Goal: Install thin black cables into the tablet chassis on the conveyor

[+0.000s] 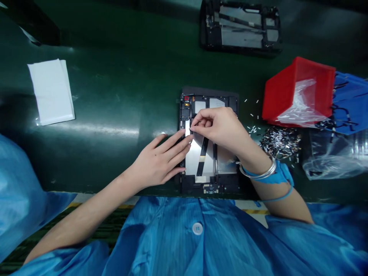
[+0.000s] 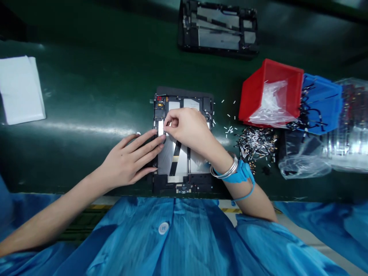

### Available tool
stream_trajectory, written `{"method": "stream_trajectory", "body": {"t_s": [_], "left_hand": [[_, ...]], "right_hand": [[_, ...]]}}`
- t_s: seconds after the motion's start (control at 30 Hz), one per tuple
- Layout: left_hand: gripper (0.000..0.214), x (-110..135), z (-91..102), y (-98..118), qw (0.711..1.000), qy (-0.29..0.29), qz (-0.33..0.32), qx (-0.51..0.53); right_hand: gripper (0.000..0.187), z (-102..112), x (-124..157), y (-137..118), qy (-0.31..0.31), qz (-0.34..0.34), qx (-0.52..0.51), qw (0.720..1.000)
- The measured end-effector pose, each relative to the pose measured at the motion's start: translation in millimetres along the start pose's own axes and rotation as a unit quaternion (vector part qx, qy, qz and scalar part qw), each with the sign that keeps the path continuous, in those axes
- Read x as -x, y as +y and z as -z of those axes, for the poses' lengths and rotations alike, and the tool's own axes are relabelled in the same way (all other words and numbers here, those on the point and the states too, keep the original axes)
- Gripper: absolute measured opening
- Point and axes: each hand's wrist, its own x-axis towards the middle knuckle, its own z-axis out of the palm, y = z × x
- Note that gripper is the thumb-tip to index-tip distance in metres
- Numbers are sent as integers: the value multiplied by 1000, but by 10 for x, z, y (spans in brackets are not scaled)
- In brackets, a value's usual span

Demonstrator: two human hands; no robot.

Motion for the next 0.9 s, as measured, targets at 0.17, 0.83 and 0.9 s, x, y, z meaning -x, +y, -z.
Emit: {"method": "stream_trajectory", "body": {"t_s": [0.17,0.83,0.9], "left_hand": [[47,-36,9,-78,999,-15,-32,6],[46,-265,50,-166,992,15,71,105],[49,-112,55,-60,978,77,138,139]], "right_hand": [[5,-17,2,-8,0,4,3,1000],[17,16,791,322,211,67,68,973],[18,6,930,402,258,31,67,963]]}}
